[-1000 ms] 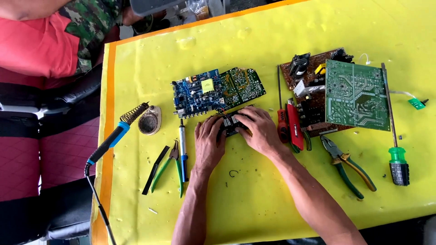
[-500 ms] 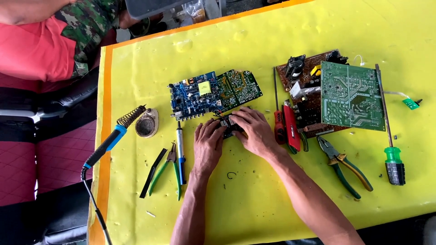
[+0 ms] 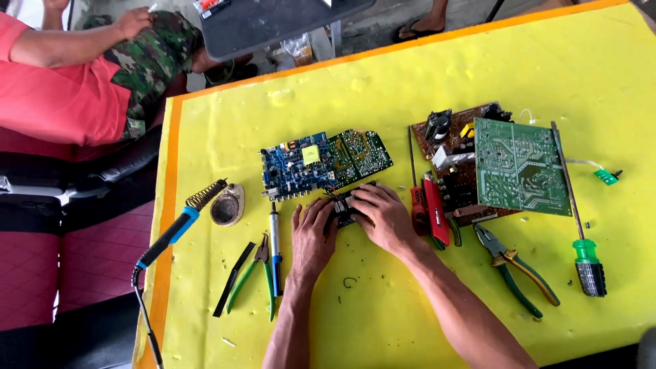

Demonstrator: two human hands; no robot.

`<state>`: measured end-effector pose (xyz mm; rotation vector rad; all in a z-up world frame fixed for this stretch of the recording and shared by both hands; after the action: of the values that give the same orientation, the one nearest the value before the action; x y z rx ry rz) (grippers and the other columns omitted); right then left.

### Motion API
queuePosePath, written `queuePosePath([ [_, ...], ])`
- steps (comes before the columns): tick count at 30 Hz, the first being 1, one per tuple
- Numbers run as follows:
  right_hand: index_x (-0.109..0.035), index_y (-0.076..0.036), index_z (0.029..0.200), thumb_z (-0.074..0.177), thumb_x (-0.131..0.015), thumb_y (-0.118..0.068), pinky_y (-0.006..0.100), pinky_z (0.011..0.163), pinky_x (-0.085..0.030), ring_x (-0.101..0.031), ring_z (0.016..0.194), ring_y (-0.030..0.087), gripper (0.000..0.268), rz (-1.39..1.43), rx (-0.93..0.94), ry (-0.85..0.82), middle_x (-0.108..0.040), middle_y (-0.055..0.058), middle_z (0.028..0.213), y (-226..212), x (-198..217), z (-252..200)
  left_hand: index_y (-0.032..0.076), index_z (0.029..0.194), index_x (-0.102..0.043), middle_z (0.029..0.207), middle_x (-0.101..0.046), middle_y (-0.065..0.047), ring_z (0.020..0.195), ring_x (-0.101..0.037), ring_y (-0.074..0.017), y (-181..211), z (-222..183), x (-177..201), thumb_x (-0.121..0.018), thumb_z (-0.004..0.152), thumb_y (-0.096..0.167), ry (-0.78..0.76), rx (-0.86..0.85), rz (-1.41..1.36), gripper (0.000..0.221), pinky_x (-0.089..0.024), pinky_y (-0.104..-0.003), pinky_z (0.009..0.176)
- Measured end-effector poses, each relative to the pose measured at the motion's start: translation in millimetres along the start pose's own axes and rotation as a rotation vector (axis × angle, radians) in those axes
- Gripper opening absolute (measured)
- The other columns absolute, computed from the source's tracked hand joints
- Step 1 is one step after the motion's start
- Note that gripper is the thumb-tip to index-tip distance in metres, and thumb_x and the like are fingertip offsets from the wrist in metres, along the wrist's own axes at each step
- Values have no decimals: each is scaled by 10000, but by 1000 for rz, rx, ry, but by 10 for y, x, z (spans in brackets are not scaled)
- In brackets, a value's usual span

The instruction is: Inspecting and manipulating components on a circuit board using hands and small tools on a workbench.

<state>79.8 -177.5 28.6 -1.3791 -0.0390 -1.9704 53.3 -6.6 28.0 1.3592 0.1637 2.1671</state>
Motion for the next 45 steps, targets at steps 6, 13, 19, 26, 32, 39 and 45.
queuePosePath([
  [6, -713, -178, 1232, 910, -757, -174, 496, 1135, -415, -564, 1339, 288, 324, 48, -13, -42, -678, 60, 1310, -62, 23, 20, 146, 1318, -650, 1260, -691, -84, 1279, -614, -289, 68, 14, 24, -654, 956, 204, 5, 9, -22, 367, -381, -488, 1128],
  [13, -733, -208, 1186, 868, -797, -225, 489, 1157, -391, -532, 1375, 295, 325, 65, -16, 51, -660, 35, 1343, -102, 106, 39, 177, 1218, -712, 1208, -719, -43, 1268, -626, -258, 6, -8, -30, -687, 931, 221, 14, -10, -24, 291, -394, -460, 1115],
  [19, -732, -193, 1182, 910, -753, -189, 453, 1172, -374, -522, 1391, 247, 273, 8, 22, 78, -689, 13, 1274, -65, 10, -4, 132, 1278, -673, 1248, -690, -91, 1301, -593, -301, 68, 12, 10, -667, 931, 188, -1, 7, -36, 351, -380, -491, 1123],
  [26, -738, -190, 1134, 906, -769, -207, 446, 1124, -458, -602, 1300, 236, 231, 38, -33, 28, -720, 22, 1217, -110, 114, 45, 162, 1221, -694, 1232, -699, -68, 1300, -594, -288, 130, 37, 71, -658, 952, 196, -2, -13, -7, 274, -343, -528, 1138],
  [32, -748, -201, 1103, 897, -772, -202, 420, 1107, -472, -616, 1279, 200, 207, 32, -42, 26, -719, -4, 1213, -62, 19, 3, 181, 1218, -693, 1225, -694, -73, 1287, -604, -296, 78, 9, -17, -647, 956, 180, -29, -16, -40, 265, -388, -498, 1112],
  [39, -729, -176, 1166, 910, -762, -243, 452, 1101, -481, -618, 1273, 236, 267, 13, -63, 4, -687, 16, 1255, -81, 44, 11, 154, 1187, -705, 1205, -715, -68, 1265, -627, -286, 73, 12, 7, -679, 950, 195, 4, -16, -31, 242, -371, -515, 1132],
  [45, -722, -190, 1205, 897, -776, -230, 456, 1096, -477, -606, 1291, 240, 315, 27, -73, 29, -690, 27, 1252, -114, 109, 32, 151, 1250, -676, 1272, -682, -100, 1347, -558, -326, 145, 41, 119, -675, 936, 174, 32, 3, -47, 315, -294, -580, 1161],
])
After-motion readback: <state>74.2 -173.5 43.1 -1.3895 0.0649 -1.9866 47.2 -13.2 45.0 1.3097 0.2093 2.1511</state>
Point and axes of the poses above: each hand's wrist, its own z-axis towards the middle knuckle, its own x-axis out of the back of the hand, y = z × x, the point moved 6 cm from there along z, towards the middle knuckle
